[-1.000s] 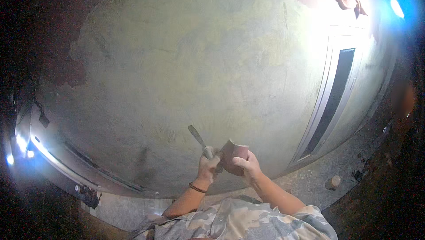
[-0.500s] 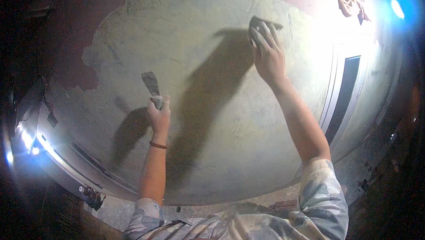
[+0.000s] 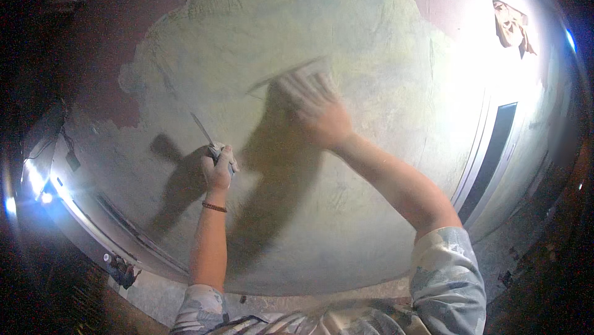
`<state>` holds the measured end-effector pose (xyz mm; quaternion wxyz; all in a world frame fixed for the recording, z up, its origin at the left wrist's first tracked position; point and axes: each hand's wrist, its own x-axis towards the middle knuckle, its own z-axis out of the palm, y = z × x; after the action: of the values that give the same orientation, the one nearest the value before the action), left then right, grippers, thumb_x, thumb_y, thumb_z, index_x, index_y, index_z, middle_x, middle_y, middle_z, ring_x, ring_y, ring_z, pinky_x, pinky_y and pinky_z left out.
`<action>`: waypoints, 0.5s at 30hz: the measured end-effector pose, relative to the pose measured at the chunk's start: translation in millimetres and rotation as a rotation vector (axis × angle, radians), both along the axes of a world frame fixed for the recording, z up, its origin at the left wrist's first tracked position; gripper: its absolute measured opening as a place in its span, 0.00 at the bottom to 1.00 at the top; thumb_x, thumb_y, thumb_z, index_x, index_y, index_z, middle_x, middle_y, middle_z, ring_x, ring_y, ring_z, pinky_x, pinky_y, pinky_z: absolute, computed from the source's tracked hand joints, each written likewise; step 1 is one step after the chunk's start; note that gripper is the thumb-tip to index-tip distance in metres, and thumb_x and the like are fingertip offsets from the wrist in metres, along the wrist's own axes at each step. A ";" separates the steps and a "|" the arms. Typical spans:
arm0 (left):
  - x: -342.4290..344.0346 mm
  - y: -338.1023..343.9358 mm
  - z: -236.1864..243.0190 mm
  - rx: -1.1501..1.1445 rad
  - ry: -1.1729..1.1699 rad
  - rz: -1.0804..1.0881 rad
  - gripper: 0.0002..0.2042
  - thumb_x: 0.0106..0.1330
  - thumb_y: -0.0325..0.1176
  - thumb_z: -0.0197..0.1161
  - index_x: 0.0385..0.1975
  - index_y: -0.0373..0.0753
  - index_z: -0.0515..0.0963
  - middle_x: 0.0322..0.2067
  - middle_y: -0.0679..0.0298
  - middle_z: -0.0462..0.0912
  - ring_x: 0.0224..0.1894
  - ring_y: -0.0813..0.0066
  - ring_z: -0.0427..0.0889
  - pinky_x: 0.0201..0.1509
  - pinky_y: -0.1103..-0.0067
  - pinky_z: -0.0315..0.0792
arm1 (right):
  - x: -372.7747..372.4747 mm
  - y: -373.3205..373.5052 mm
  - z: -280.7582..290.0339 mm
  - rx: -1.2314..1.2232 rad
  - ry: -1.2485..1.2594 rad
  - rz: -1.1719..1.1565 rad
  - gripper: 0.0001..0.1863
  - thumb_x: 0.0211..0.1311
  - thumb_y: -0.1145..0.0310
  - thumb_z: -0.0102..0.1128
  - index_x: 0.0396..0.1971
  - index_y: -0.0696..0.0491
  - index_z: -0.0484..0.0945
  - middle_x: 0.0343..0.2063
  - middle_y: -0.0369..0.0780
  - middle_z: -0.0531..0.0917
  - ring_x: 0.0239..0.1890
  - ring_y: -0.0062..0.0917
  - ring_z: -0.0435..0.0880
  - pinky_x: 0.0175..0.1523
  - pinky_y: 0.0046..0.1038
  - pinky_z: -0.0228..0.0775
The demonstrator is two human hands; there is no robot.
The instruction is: The person applies plaster to a wall using a trowel and a smaller tool, smoothing the surface in repeated strokes. The person works on a large vertical wall section, spreading and leveling the material across the surface.
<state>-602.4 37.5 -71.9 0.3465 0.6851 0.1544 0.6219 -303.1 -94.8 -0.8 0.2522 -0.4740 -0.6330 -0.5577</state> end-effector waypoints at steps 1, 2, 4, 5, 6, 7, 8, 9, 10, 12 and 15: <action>0.3 -0.3 -0.3 -0.001 0.008 -0.003 0.15 0.72 0.32 0.64 0.23 0.41 0.68 0.15 0.69 0.74 0.16 0.81 0.72 0.23 0.77 0.71 | -8.4 -1.0 -5.6 -0.227 -0.064 0.094 0.28 0.64 0.57 0.57 0.64 0.44 0.76 0.78 0.35 0.59 0.81 0.37 0.49 0.83 0.53 0.37; -0.7 -0.4 0.3 0.078 -0.001 -0.030 0.13 0.72 0.32 0.63 0.24 0.41 0.69 0.15 0.68 0.74 0.15 0.80 0.73 0.22 0.78 0.70 | -5.7 -2.7 1.0 -0.160 -0.075 0.110 0.27 0.65 0.57 0.56 0.64 0.45 0.76 0.77 0.35 0.60 0.81 0.37 0.51 0.83 0.53 0.37; -0.2 -0.9 -1.3 0.013 -0.019 -0.074 0.13 0.72 0.33 0.63 0.25 0.41 0.69 0.15 0.68 0.74 0.15 0.80 0.73 0.22 0.78 0.70 | 14.3 -7.0 34.6 -0.156 -0.105 0.146 0.26 0.67 0.57 0.55 0.65 0.45 0.76 0.77 0.36 0.61 0.80 0.37 0.54 0.83 0.52 0.38; -0.4 -0.7 -2.3 -0.017 -0.052 -0.121 0.13 0.72 0.33 0.63 0.25 0.41 0.69 0.15 0.68 0.74 0.15 0.80 0.73 0.22 0.77 0.69 | 26.5 -3.3 58.9 0.062 -0.012 0.161 0.23 0.70 0.59 0.54 0.63 0.47 0.78 0.75 0.36 0.64 0.78 0.36 0.58 0.82 0.51 0.41; 1.0 -0.5 -4.2 -0.018 -0.043 -0.058 0.13 0.73 0.34 0.63 0.25 0.41 0.70 0.14 0.68 0.74 0.15 0.80 0.74 0.22 0.78 0.69 | 36.2 -8.9 84.6 0.248 0.051 0.123 0.21 0.72 0.59 0.53 0.61 0.48 0.80 0.74 0.36 0.67 0.77 0.36 0.61 0.81 0.49 0.45; 0.9 0.7 -4.9 0.002 -0.044 -0.037 0.12 0.72 0.32 0.63 0.26 0.41 0.70 0.15 0.68 0.74 0.16 0.79 0.73 0.22 0.78 0.69 | 49.0 -5.3 104.9 0.427 0.192 0.106 0.22 0.71 0.59 0.56 0.62 0.49 0.79 0.73 0.37 0.68 0.77 0.34 0.62 0.80 0.49 0.48; 2.0 1.2 -6.5 0.020 -0.025 -0.033 0.11 0.72 0.31 0.63 0.28 0.41 0.69 0.16 0.67 0.74 0.16 0.79 0.73 0.21 0.77 0.69 | 53.3 -4.1 117.0 0.434 0.383 0.178 0.23 0.68 0.59 0.59 0.61 0.48 0.80 0.75 0.36 0.66 0.78 0.34 0.60 0.80 0.49 0.49; 1.5 2.3 -6.9 0.035 -0.013 -0.033 0.10 0.72 0.30 0.63 0.29 0.41 0.69 0.17 0.67 0.73 0.16 0.78 0.73 0.21 0.77 0.69 | 49.0 0.3 115.7 0.415 0.265 0.075 0.23 0.68 0.59 0.59 0.61 0.48 0.80 0.75 0.36 0.65 0.78 0.33 0.59 0.80 0.49 0.48; 2.3 2.8 -7.6 0.069 -0.005 -0.001 0.10 0.72 0.29 0.62 0.29 0.41 0.69 0.17 0.67 0.74 0.15 0.78 0.72 0.21 0.76 0.69 | 39.7 6.4 110.1 0.407 0.153 -0.009 0.23 0.67 0.58 0.59 0.61 0.48 0.80 0.75 0.36 0.65 0.78 0.32 0.59 0.80 0.48 0.48; 1.5 3.0 -7.1 0.065 -0.009 -0.043 0.10 0.73 0.30 0.61 0.29 0.40 0.68 0.17 0.67 0.74 0.14 0.78 0.72 0.20 0.76 0.69 | 4.9 18.1 79.1 0.245 0.003 0.068 0.24 0.66 0.58 0.59 0.60 0.48 0.80 0.76 0.35 0.63 0.79 0.31 0.57 0.81 0.47 0.45; 0.1 0.1 -5.4 0.011 -0.009 -0.052 0.12 0.72 0.34 0.63 0.26 0.40 0.71 0.15 0.68 0.75 0.16 0.80 0.72 0.23 0.77 0.68 | -14.0 12.1 67.1 -0.094 -0.181 0.210 0.26 0.67 0.56 0.58 0.63 0.48 0.78 0.76 0.35 0.63 0.79 0.31 0.56 0.83 0.46 0.42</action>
<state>-602.4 37.6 -77.2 0.3596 0.6880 0.1316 0.6164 -317.1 -82.7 66.3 0.2285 -0.3644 -0.7248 -0.5382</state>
